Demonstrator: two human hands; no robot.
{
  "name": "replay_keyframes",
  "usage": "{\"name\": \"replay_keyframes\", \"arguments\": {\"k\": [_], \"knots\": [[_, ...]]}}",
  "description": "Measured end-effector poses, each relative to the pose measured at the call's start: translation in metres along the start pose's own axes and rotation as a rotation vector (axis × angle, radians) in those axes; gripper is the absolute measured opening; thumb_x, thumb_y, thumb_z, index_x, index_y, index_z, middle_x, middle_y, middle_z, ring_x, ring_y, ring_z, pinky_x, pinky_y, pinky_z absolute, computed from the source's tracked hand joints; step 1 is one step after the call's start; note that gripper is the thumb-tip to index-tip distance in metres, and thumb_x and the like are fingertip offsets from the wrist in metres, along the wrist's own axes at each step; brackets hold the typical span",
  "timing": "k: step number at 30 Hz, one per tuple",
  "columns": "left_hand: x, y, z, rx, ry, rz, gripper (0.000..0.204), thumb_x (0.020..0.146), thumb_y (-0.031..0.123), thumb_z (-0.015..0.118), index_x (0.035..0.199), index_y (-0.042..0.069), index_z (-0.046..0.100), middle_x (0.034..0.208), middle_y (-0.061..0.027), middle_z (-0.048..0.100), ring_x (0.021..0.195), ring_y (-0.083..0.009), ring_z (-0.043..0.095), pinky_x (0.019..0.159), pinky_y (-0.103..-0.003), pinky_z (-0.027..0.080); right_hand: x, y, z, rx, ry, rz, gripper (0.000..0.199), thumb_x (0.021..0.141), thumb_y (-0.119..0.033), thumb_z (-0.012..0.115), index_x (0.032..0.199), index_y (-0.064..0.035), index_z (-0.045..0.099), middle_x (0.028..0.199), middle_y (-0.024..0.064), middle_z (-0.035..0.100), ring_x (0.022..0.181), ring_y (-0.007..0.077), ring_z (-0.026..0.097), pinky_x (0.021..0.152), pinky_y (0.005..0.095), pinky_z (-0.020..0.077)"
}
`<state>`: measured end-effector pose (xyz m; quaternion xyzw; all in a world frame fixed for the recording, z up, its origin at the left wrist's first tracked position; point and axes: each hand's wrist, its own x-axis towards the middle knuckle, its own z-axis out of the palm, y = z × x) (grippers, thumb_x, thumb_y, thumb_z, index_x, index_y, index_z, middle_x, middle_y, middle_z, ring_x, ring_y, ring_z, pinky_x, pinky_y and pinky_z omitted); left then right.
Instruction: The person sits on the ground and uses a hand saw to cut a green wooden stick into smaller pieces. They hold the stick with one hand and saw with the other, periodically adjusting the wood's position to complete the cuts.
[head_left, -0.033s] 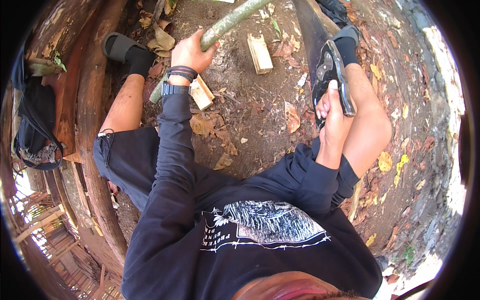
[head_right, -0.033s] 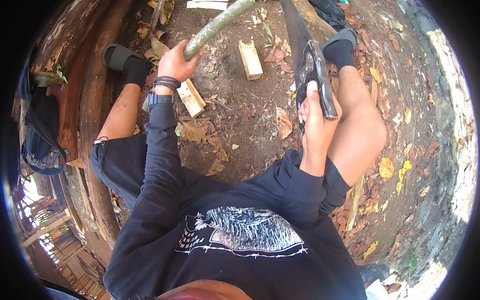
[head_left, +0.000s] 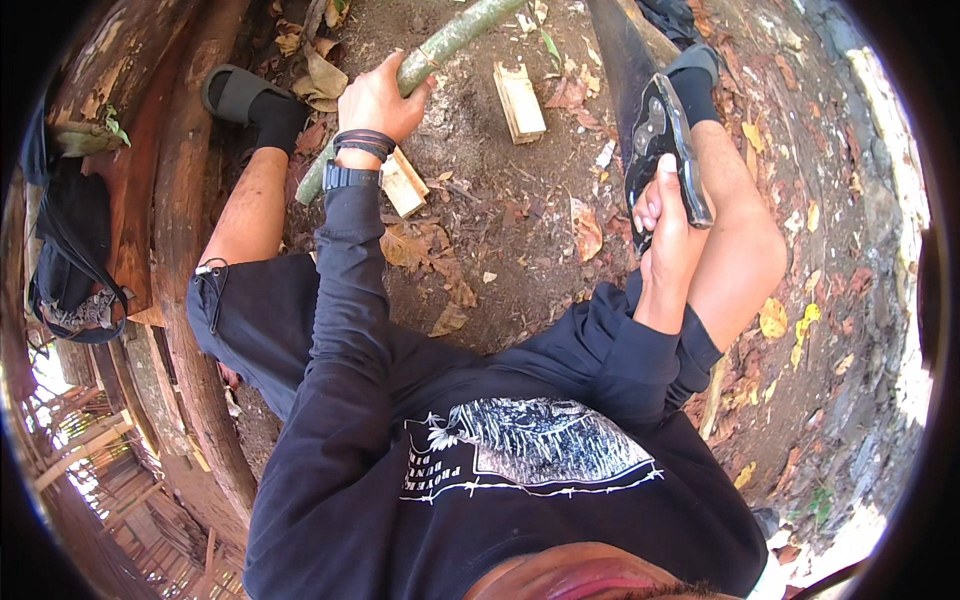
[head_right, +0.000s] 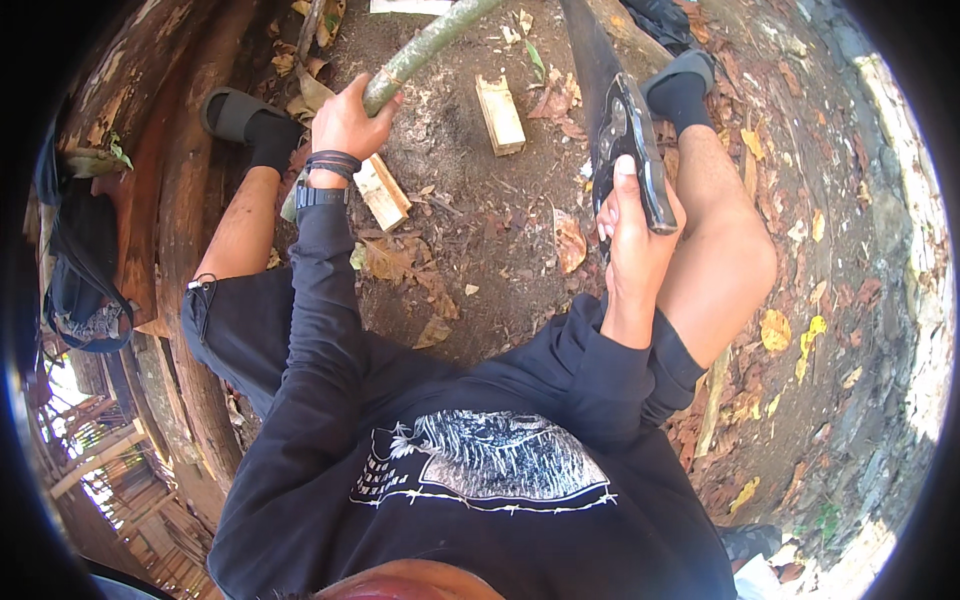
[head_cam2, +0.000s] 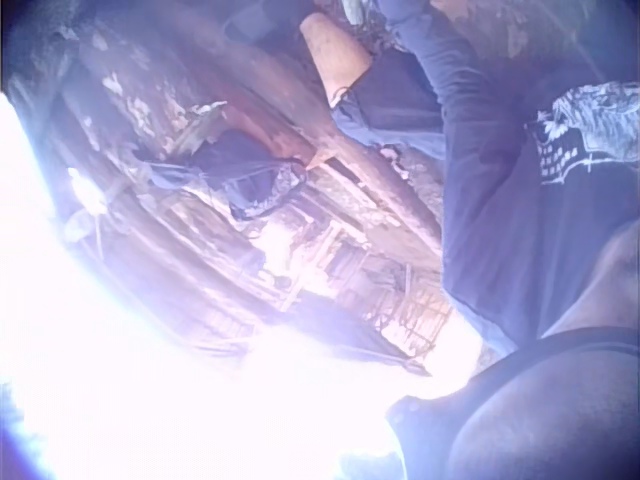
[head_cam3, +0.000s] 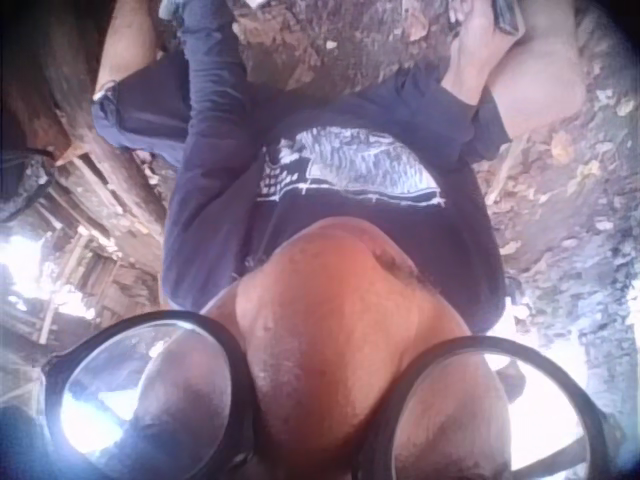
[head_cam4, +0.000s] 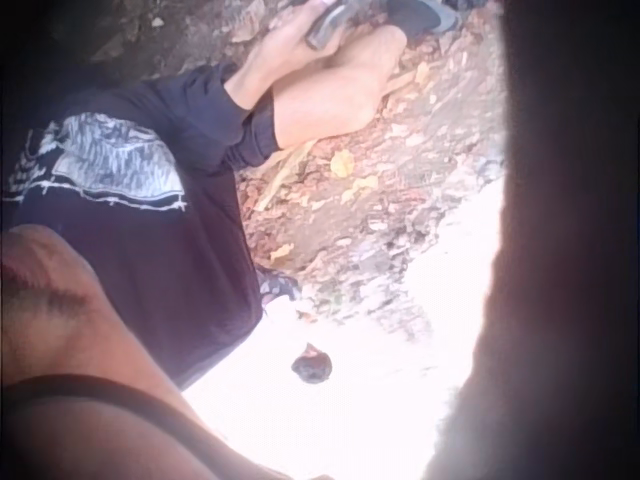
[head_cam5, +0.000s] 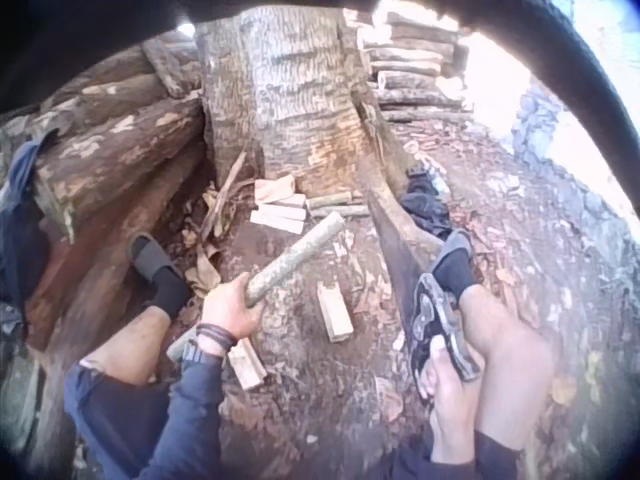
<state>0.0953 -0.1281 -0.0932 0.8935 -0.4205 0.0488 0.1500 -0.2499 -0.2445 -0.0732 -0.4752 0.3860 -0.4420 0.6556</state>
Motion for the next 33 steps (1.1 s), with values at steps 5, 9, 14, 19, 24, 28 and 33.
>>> {"name": "replay_keyframes", "arguments": {"k": [5,9,14,19,24,28,33], "knots": [[-0.038,-0.048,0.141,0.14,-0.186,-0.163,0.039,0.092,0.038,0.077,0.119,0.01,0.07,0.091,-0.0196,0.08,0.085,-0.0386,0.081,0.078,-0.05,0.065,0.002,0.01,0.0,0.042,-0.024,0.02,0.025,0.106,-0.023,0.077,0.097,-0.0033,0.065,0.066,-0.0036,0.049,0.054,0.0062,0.045,0.05,0.0251,0.0383],[-0.035,-0.046,0.139,0.164,-0.245,-0.096,0.035,0.091,0.038,0.077,0.113,0.011,0.073,0.096,-0.02,0.081,0.087,-0.0395,0.08,0.079,-0.052,0.065,0.004,0.009,0.0,0.029,0.014,0.035,0.024,0.107,-0.021,0.076,0.095,-0.0044,0.063,0.065,-0.004,0.048,0.053,0.0065,0.045,0.05,0.025,0.0375],[-0.027,-0.043,0.113,0.002,-0.037,-0.235,0.043,0.089,0.045,0.079,0.119,0.014,0.082,0.095,-0.0206,0.081,0.089,-0.0411,0.08,0.083,-0.052,0.065,0.008,0.02,-0.006,0.055,0.047,0.076,0.025,0.107,-0.021,0.076,0.093,-0.005,0.061,0.065,-0.0036,0.047,0.052,0.0072,0.045,0.049,0.0253,0.0369],[-0.02,-0.02,0.071,-0.066,0.237,-0.099,0.041,0.089,0.045,0.078,0.121,0.02,0.082,0.093,-0.0178,0.082,0.082,-0.0367,0.081,0.078,-0.047,0.066,0.008,0.011,0.004,0.033,0.035,0.052,0.029,0.11,-0.023,0.071,0.087,-0.0128,0.056,0.065,-0.0042,0.044,0.054,0.0085,0.043,0.053,0.0259,0.0368],[-0.049,-0.046,0.146,0.193,-0.272,-0.076,0.036,0.089,0.042,0.077,0.118,0.02,0.081,0.098,-0.0182,0.082,0.093,-0.04,0.08,0.084,-0.052,0.064,0.007,0.012,0.003,0.033,0.023,0.084,0.033,0.11,-0.025,0.071,0.083,-0.0136,0.054,0.065,-0.0043,0.043,0.053,0.0091,0.043,0.054,0.0264,0.0378],[-0.03,-0.044,0.142,0.18,-0.317,-0.112,0.038,0.089,0.045,0.077,0.117,0.02,0.081,0.108,-0.019,0.081,0.1,-0.0391,0.079,0.09,-0.052,0.063,0.009,0.013,0.002,0.044,0.042,0.038,0.036,0.108,-0.024,0.074,0.08,-0.0104,0.055,0.062,-0.0034,0.046,0.051,0.0092,0.044,0.05,0.0272,0.0373],[-0.015,-0.056,0.109,-0.026,0.117,-0.242,0.044,0.09,0.052,0.076,0.113,0.016,0.085,0.094,-0.0189,0.082,0.088,-0.0379,0.081,0.082,-0.049,0.066,0.011,0.017,0.0,0.035,0.061,0.009,0.028,0.108,-0.025,0.074,0.09,-0.0097,0.059,0.063,-0.0041,0.044,0.052,0.0087,0.043,0.051,0.0267,0.0377]]}}
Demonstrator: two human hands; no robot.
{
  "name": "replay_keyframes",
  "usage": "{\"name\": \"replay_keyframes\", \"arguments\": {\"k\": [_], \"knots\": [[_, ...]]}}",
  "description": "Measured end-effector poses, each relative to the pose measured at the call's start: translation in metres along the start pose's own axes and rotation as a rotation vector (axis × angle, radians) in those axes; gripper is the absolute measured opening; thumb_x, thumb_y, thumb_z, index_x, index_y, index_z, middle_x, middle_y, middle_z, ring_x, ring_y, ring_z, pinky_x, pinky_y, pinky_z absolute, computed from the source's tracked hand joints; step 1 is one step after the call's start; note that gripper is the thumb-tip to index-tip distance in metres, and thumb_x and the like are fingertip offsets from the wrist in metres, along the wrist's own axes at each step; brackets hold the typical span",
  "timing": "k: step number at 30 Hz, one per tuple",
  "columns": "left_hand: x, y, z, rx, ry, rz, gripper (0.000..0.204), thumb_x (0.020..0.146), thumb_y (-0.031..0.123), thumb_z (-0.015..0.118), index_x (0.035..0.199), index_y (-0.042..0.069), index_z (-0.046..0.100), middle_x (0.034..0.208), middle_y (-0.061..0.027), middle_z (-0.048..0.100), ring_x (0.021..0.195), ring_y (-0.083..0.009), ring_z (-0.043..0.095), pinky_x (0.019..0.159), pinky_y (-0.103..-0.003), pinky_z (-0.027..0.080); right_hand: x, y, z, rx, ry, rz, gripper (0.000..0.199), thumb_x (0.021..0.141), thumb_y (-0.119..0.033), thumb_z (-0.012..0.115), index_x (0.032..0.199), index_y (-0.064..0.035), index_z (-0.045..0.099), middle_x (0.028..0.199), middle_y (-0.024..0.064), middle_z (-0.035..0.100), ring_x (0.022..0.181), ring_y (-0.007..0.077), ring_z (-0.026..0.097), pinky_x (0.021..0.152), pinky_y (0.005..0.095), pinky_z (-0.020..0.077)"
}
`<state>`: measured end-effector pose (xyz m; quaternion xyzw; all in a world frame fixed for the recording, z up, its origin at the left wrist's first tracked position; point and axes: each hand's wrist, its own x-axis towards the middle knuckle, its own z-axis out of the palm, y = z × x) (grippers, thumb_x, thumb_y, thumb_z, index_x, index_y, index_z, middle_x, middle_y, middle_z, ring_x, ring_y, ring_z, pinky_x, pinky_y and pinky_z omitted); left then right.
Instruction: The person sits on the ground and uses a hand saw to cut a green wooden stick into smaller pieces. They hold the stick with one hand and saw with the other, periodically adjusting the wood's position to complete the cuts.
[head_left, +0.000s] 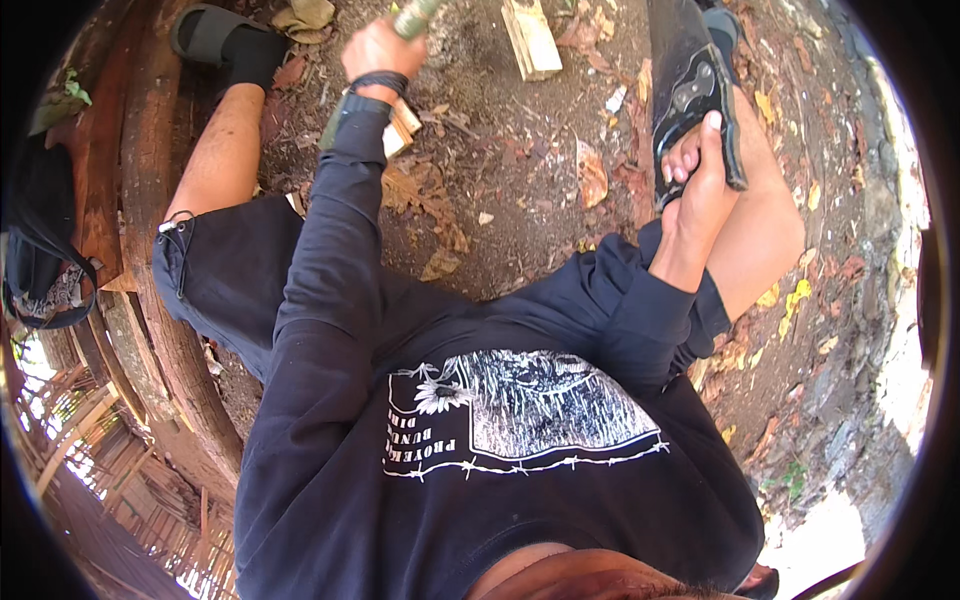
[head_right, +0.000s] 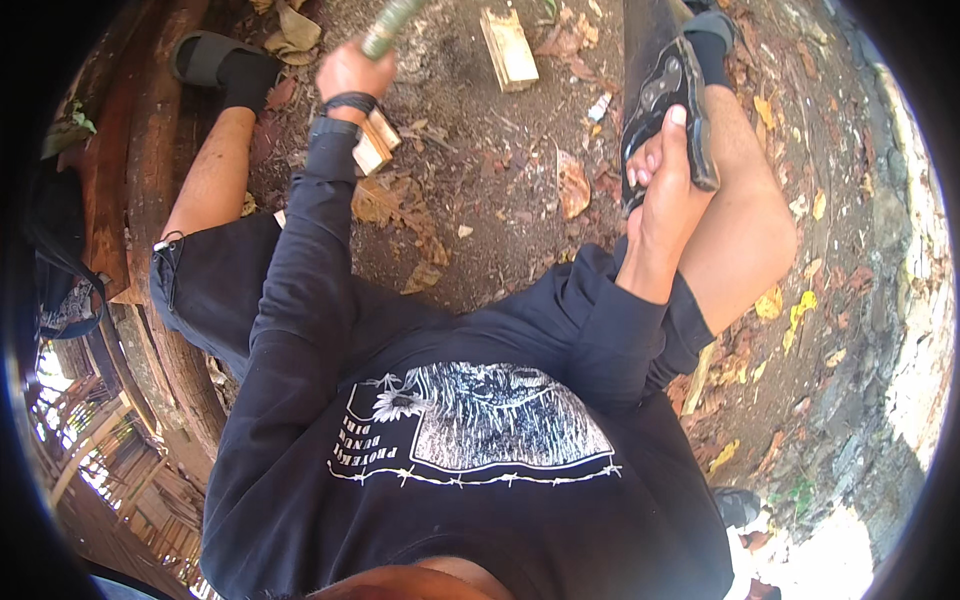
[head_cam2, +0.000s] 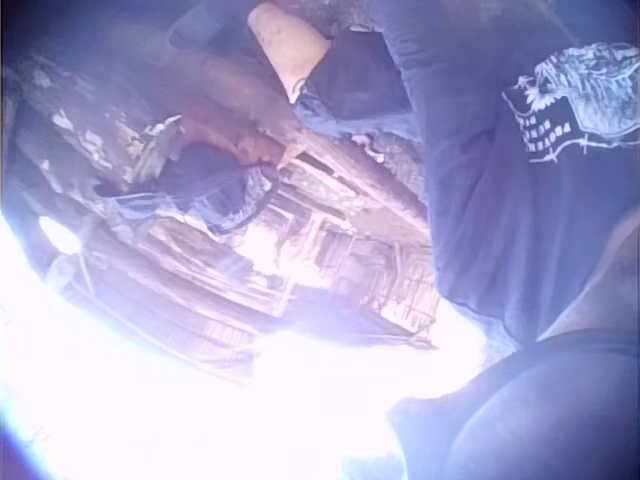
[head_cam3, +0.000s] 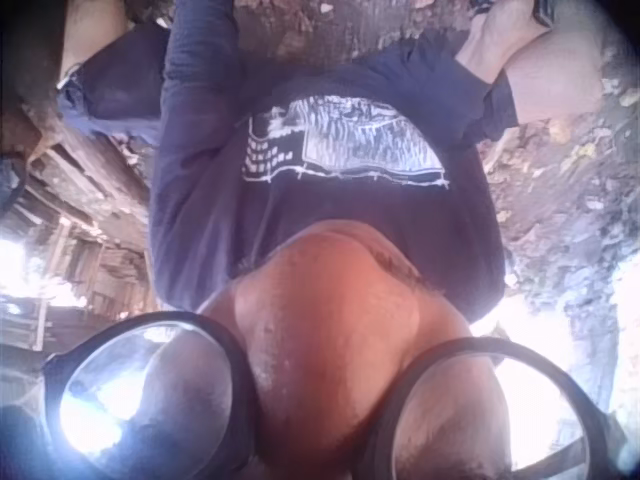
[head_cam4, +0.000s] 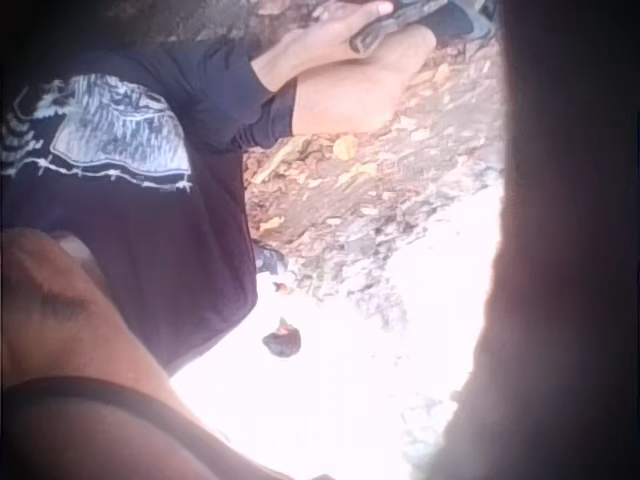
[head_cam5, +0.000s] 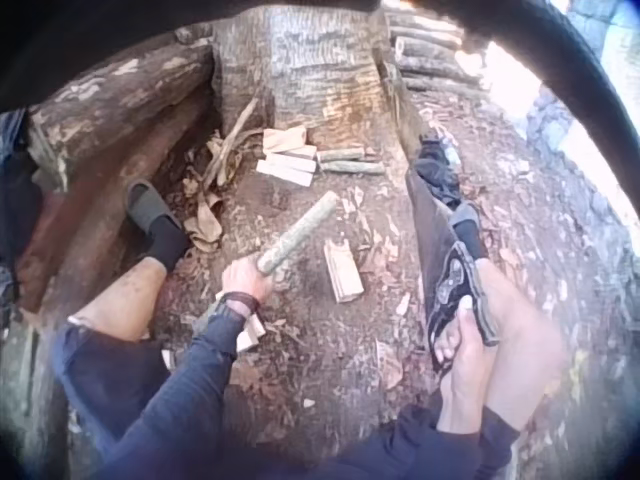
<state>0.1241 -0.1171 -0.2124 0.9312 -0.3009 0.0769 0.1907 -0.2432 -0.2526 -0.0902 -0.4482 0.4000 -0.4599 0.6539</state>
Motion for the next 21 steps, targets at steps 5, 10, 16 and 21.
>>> {"name": "replay_keyframes", "arguments": {"k": [5,10,16,21], "knots": [[-0.01,-0.003,0.006,-0.071,0.056,0.043,0.037,0.089,0.049,0.079,0.1,0.013,0.083,0.082,-0.0195,0.08,0.078,-0.0395,0.08,0.074,-0.049,0.066,-0.002,0.002,0.004,-0.055,-0.004,0.025,0.035,0.112,-0.026,0.067,0.082,-0.0112,0.057,0.066,-0.0032,0.045,0.054,0.0097,0.043,0.053,0.0281,0.0381],[-0.035,-0.006,0.045,0.245,-0.352,0.223,0.04,0.091,0.041,0.076,0.122,0.018,0.08,0.098,-0.0202,0.081,0.093,-0.0396,0.08,0.085,-0.051,0.064,0.005,0.005,0.0,-0.04,-0.035,0.059,0.033,0.111,-0.027,0.069,0.084,-0.0108,0.057,0.065,-0.0034,0.044,0.053,0.0098,0.044,0.052,0.0272,0.0385],[-0.019,-0.006,0.024,0.091,-0.155,0.098,0.046,0.09,0.05,0.076,0.119,0.016,0.082,0.097,-0.0218,0.081,0.09,-0.0412,0.08,0.079,-0.05,0.066,-0.001,0.004,0.001,-0.018,-0.019,0.019,0.031,0.108,-0.025,0.074,0.085,-0.0112,0.057,0.063,-0.0036,0.046,0.051,0.0095,0.044,0.05,0.0265,0.0379],[0.002,0.005,-0.017,0.044,0.11,0.003,0.05,0.09,0.059,0.076,0.103,0.011,0.084,0.085,-0.0232,0.08,0.082,-0.0374,0.081,0.079,-0.049,0.066,0.001,0.005,0.0,-0.03,-0.027,-0.011,0.032,0.108,-0.023,0.073,0.083,-0.011,0.057,0.063,-0.0031,0.046,0.051,0.0098,0.044,0.051,0.0273,0.0389]]}}
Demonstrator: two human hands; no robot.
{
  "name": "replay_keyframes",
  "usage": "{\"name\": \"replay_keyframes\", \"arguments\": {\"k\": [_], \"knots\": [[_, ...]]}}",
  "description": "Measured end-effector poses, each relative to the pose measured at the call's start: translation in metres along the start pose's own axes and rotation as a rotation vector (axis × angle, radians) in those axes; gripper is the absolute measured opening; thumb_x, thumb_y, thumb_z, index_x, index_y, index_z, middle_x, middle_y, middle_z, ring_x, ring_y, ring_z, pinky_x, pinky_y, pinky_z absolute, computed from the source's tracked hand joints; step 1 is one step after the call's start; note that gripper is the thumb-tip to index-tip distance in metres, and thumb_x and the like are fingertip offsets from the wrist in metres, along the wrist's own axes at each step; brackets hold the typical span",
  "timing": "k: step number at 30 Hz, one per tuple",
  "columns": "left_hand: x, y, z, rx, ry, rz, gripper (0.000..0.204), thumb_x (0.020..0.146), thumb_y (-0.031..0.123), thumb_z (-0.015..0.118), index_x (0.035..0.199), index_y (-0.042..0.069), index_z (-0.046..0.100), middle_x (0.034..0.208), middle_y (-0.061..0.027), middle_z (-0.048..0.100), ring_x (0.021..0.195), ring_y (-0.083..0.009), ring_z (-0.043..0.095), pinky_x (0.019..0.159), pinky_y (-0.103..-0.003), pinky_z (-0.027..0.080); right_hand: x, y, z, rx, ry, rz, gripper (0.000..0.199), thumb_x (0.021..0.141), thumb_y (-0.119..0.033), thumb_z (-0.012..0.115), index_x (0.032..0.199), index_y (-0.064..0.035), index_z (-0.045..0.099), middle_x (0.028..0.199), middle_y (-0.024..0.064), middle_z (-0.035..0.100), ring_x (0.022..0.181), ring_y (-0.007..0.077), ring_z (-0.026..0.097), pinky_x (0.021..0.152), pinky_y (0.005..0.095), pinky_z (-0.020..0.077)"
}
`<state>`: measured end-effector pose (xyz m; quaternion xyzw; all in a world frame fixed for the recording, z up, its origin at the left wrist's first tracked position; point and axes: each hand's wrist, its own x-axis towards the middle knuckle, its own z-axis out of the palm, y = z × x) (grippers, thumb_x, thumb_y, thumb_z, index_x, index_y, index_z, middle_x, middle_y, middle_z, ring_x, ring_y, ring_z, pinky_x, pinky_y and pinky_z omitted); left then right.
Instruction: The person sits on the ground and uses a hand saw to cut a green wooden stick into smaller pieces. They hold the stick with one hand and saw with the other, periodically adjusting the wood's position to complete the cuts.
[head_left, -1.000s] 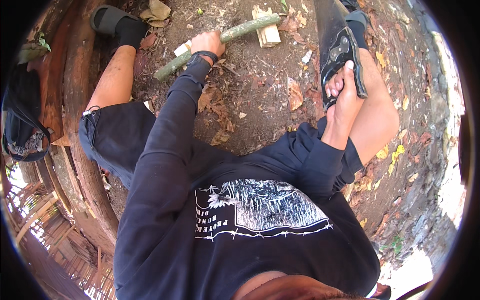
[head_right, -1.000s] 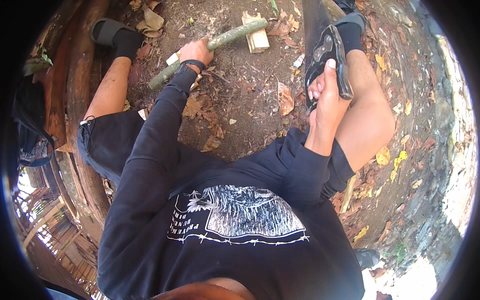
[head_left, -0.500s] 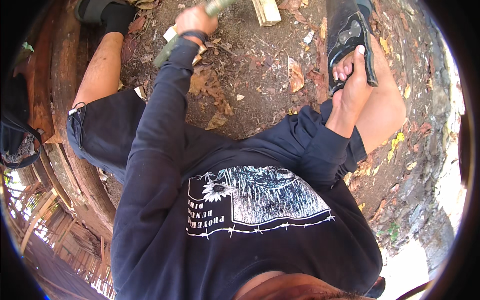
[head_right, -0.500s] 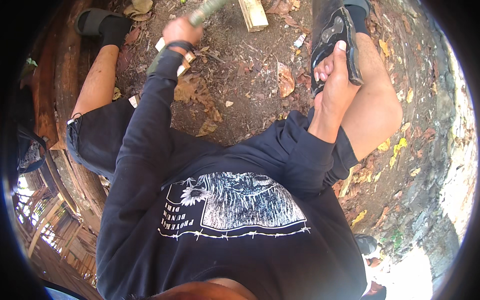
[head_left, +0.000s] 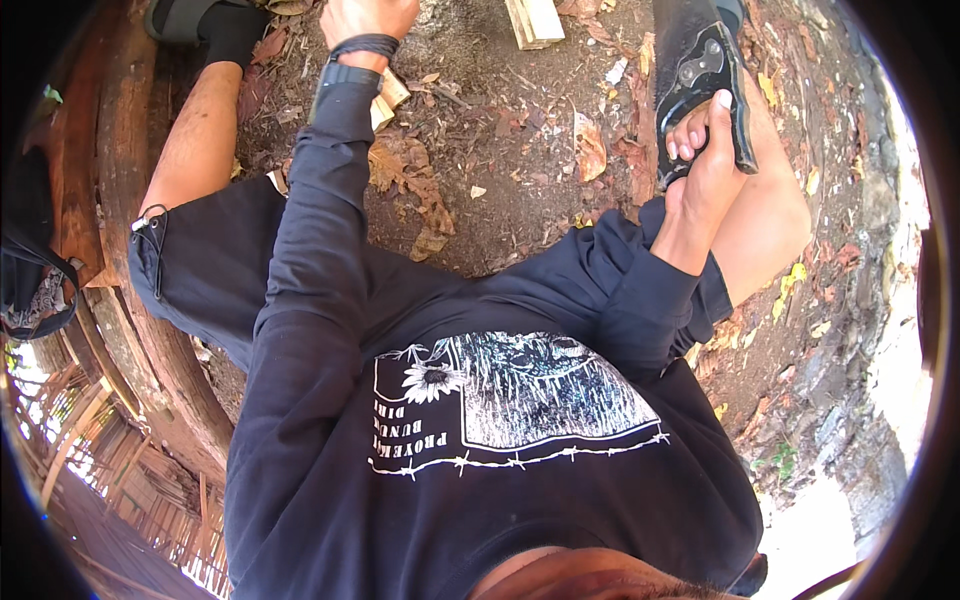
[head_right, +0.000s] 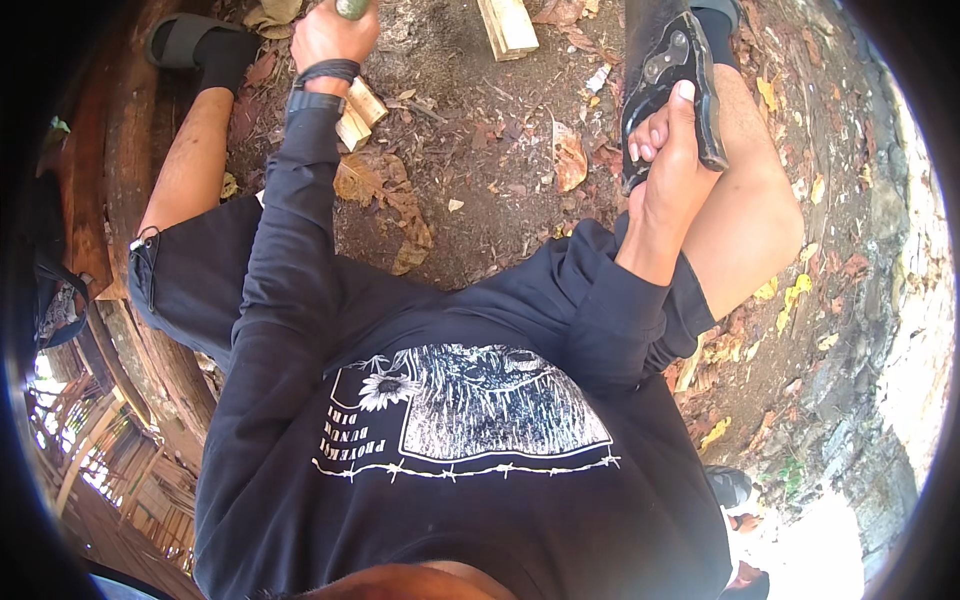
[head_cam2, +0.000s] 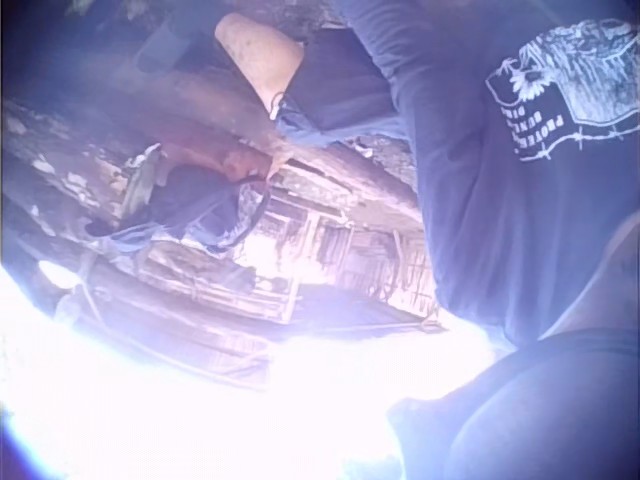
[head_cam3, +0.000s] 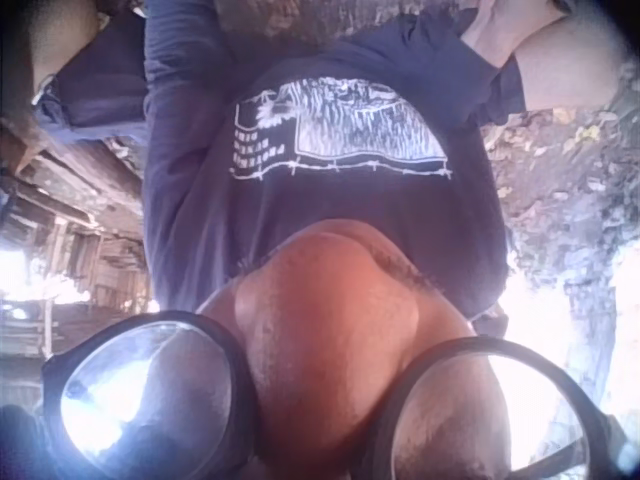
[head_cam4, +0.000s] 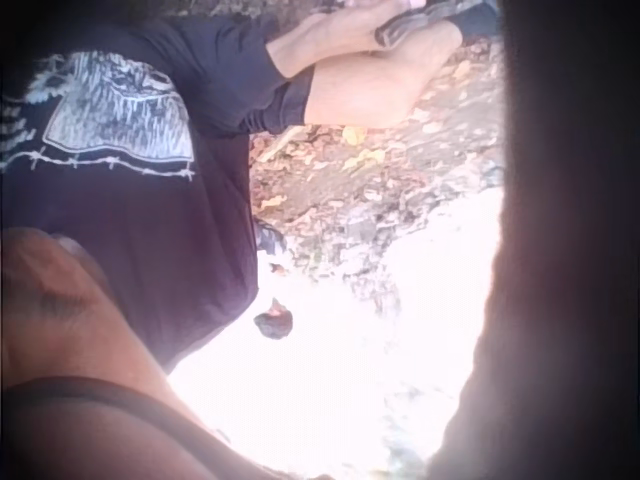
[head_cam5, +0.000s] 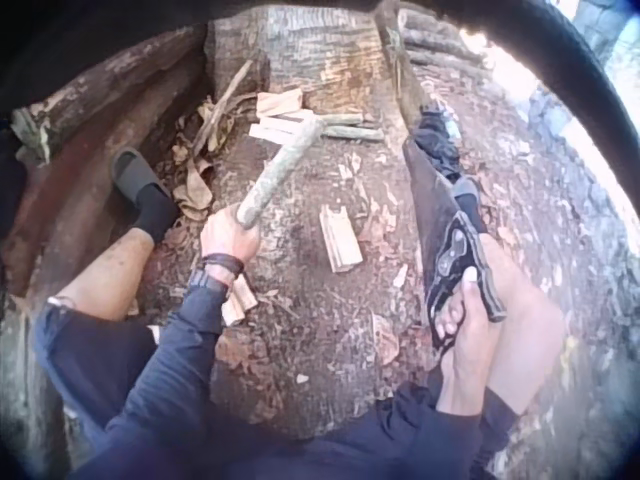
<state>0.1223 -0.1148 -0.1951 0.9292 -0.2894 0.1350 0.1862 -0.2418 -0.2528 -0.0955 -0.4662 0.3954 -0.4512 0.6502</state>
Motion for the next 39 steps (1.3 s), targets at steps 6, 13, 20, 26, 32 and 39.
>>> {"name": "replay_keyframes", "arguments": {"k": [6,13,20,26,32,39], "knots": [[-0.057,-0.008,0.047,0.127,-0.388,0.193,0.032,0.087,0.036,0.081,0.109,0.013,0.082,0.091,-0.0199,0.081,0.085,-0.0373,0.081,0.08,-0.049,0.065,0.003,-0.001,0.001,-0.043,0.017,0.027,0.04,0.112,-0.027,0.067,0.077,-0.0126,0.054,0.064,-0.0031,0.044,0.052,0.0109,0.044,0.052,0.0286,0.0395],[-0.044,-0.006,0.027,0.111,-0.398,0.116,0.043,0.092,0.047,0.076,0.12,0.015,0.082,0.097,-0.019,0.082,0.085,-0.035,0.081,0.078,-0.049,0.066,-0.002,0.0,-0.006,0.02,-0.011,0.09,0.043,0.111,-0.031,0.07,0.076,-0.0136,0.051,0.063,-0.0034,0.042,0.052,0.0106,0.044,0.052,0.0285,0.0391],[-0.029,0.008,0.015,-0.102,-0.142,0.01,0.037,0.092,0.046,0.078,0.108,0.013,0.082,0.087,-0.0202,0.081,0.08,-0.038,0.081,0.077,-0.05,0.066,-0.001,-0.002,-0.001,-0.028,0.013,0.034,0.04,0.112,-0.026,0.067,0.077,-0.0131,0.052,0.064,-0.0035,0.044,0.053,0.0102,0.044,0.052,0.0283,0.0384],[-0.056,-0.002,0.038,0.119,-0.513,0.106,0.037,0.09,0.042,0.079,0.113,0.013,0.082,0.1,-0.0211,0.081,0.094,-0.0386,0.08,0.088,-0.049,0.064,0.001,0.001,-0.001,-0.009,0.006,0.064,0.038,0.112,-0.026,0.067,0.079,-0.0132,0.053,0.063,-0.0037,0.044,0.052,0.0103,0.044,0.051,0.0272,0.0381],[-0.042,0.001,0.022,0.091,-0.491,0.064,0.04,0.091,0.043,0.079,0.115,0.012,0.082,0.102,-0.0223,0.081,0.095,-0.0386,0.081,0.089,-0.048,0.065,0.002,0.001,-0.001,0.069,-0.017,0.08,0.035,0.109,-0.024,0.072,0.081,-0.0113,0.056,0.063,-0.0036,0.047,0.051,0.0091,0.045,0.049,0.0273,0.0386],[-0.024,0.02,-0.006,-0.128,-0.123,0.005,0.05,0.094,0.058,0.076,0.109,0.011,0.083,0.085,-0.02,0.08,0.078,-0.0369,0.081,0.073,-0.048,0.066,-0.001,0.0,-0.003,-0.016,0.013,0.035,0.04,0.112,-0.028,0.068,0.077,-0.0141,0.053,0.064,-0.0041,0.044,0.052,0.0096,0.044,0.052,0.028,0.0382]]}}
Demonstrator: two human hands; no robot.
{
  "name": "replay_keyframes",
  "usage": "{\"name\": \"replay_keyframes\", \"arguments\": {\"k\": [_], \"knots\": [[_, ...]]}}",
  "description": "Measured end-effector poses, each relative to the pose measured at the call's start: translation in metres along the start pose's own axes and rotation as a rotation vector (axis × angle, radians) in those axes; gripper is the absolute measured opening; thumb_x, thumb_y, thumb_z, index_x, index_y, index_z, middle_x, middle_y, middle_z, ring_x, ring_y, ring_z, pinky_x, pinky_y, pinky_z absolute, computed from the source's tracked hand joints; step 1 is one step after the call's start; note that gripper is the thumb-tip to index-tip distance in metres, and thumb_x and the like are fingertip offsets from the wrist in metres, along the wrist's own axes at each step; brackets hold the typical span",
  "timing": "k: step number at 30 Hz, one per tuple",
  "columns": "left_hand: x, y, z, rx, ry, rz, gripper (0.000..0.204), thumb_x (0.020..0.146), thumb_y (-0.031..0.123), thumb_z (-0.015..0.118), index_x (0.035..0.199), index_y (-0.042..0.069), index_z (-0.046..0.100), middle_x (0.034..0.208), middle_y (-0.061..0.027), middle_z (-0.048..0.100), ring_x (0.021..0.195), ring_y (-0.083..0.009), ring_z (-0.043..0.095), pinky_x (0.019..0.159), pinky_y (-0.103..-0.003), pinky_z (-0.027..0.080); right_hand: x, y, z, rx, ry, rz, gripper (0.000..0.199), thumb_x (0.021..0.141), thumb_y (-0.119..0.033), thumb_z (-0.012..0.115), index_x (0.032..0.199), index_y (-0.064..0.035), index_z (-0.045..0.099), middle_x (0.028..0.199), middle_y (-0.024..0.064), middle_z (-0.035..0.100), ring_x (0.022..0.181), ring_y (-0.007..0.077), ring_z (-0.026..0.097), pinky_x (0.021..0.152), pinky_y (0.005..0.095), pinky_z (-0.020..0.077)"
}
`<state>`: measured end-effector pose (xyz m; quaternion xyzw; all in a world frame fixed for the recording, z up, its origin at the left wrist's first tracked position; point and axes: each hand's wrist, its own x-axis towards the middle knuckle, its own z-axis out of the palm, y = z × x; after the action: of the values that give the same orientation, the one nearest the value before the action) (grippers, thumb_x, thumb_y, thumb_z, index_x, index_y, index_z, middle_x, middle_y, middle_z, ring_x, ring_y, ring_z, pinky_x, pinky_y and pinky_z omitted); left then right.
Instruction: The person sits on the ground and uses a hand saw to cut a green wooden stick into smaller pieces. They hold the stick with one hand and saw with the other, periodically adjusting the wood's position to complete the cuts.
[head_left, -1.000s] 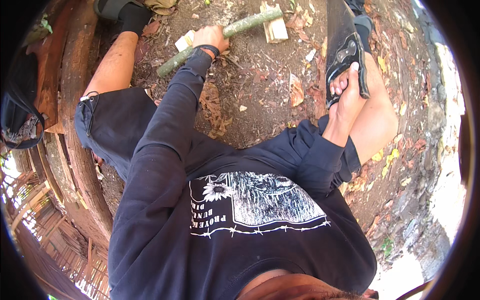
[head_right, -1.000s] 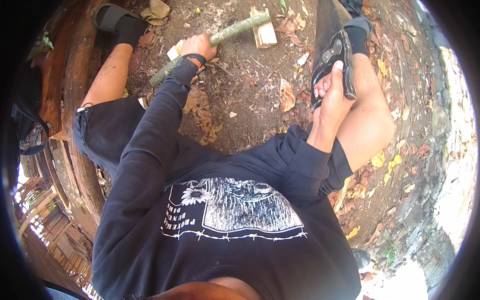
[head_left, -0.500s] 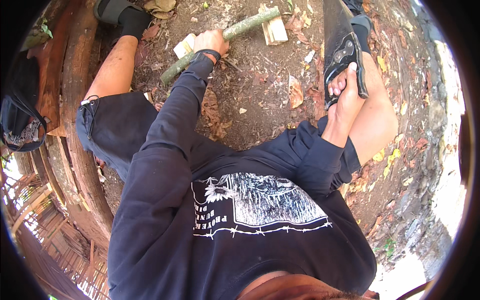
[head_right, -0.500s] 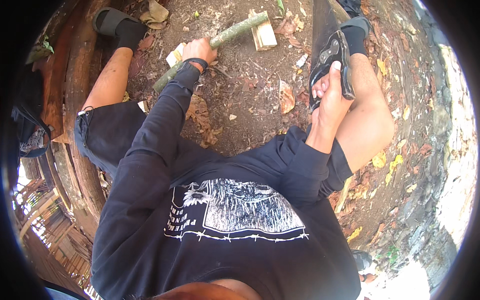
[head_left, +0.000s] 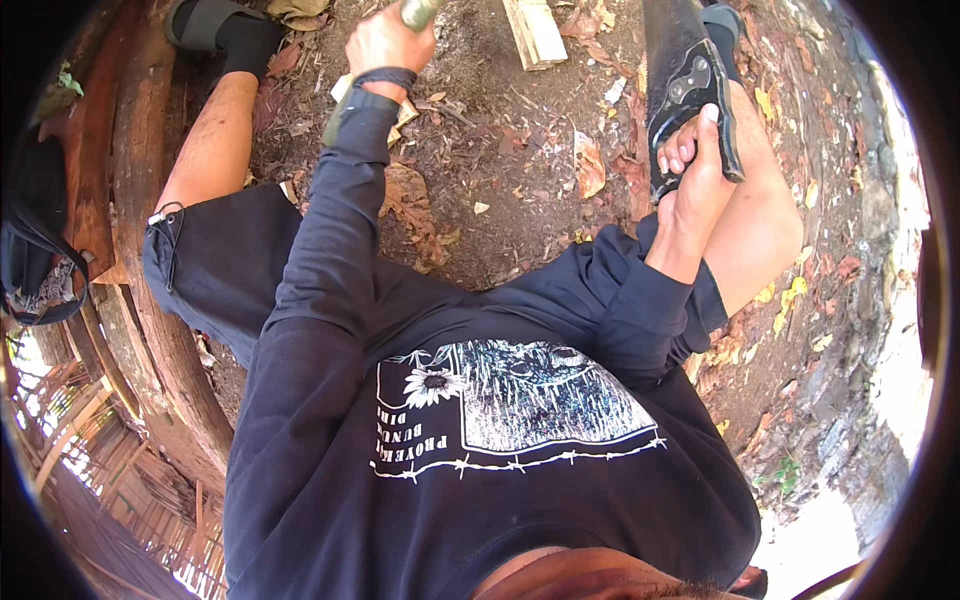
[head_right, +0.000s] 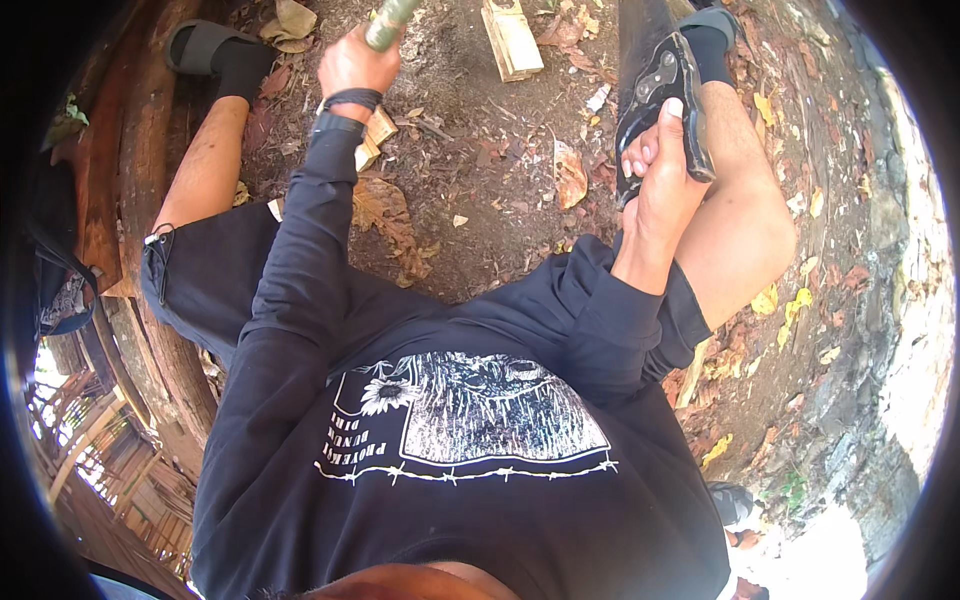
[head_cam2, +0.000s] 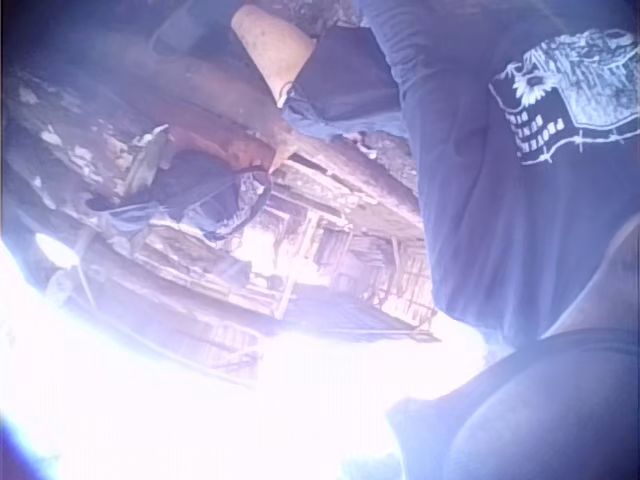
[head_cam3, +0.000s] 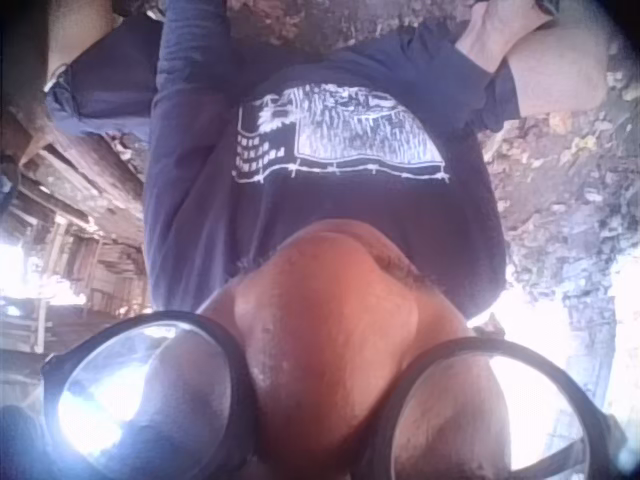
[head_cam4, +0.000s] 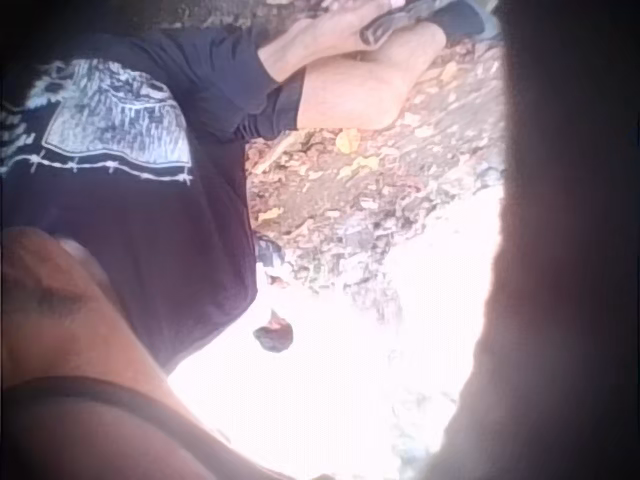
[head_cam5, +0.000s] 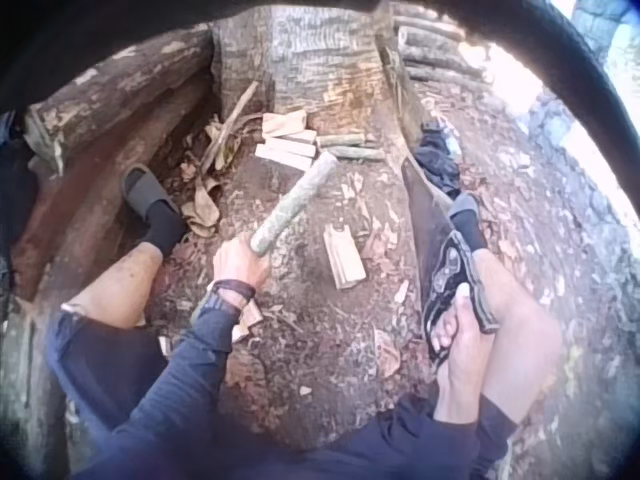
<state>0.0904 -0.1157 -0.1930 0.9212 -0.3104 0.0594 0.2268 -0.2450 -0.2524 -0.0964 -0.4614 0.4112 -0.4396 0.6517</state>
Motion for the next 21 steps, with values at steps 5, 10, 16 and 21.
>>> {"name": "replay_keyframes", "arguments": {"k": [5,10,16,21], "knots": [[-0.033,-0.034,0.051,0.255,-0.378,0.125,0.034,0.09,0.038,0.079,0.109,0.011,0.081,0.093,-0.0216,0.08,0.088,-0.0393,0.08,0.084,-0.051,0.065,0.0,0.001,-0.002,-0.011,0.019,0.03,0.042,0.111,-0.029,0.069,0.075,-0.0141,0.052,0.064,-0.0038,0.044,0.052,0.0101,0.044,0.052,0.0282,0.0384],[-0.022,-0.036,0.042,0.277,-0.453,0.125,0.057,0.095,0.059,0.075,0.112,0.005,0.079,0.095,-0.0207,0.081,0.089,-0.0392,0.079,0.076,-0.054,0.064,0.004,0.009,-0.006,0.054,-0.001,0.054,0.033,0.109,-0.027,0.073,0.086,-0.0102,0.057,0.063,-0.0034,0.045,0.052,0.009,0.045,0.05,0.0264,0.0386],[-0.033,-0.038,0.033,0.043,-0.238,0.205,0.056,0.091,0.055,0.082,0.116,0.007,0.07,0.109,-0.0165,0.078,0.101,-0.0356,0.077,0.086,-0.048,0.062,0.0,0.006,-0.002,0.011,-0.035,0.058,0.041,0.112,-0.03,0.067,0.077,-0.015,0.051,0.063,-0.0047,0.043,0.052,0.0093,0.044,0.052,0.0266,0.0377],[-0.029,-0.049,0.035,0.051,-0.198,0.242,0.063,0.089,0.065,0.08,0.118,0.01,0.076,0.098,-0.0161,0.08,0.093,-0.0355,0.079,0.081,-0.048,0.062,-0.003,0.006,0.001,0.028,-0.021,0.07,0.038,0.111,-0.027,0.069,0.079,-0.0144,0.053,0.063,-0.0048,0.044,0.052,0.0086,0.044,0.051,0.0262,0.0379]]}}
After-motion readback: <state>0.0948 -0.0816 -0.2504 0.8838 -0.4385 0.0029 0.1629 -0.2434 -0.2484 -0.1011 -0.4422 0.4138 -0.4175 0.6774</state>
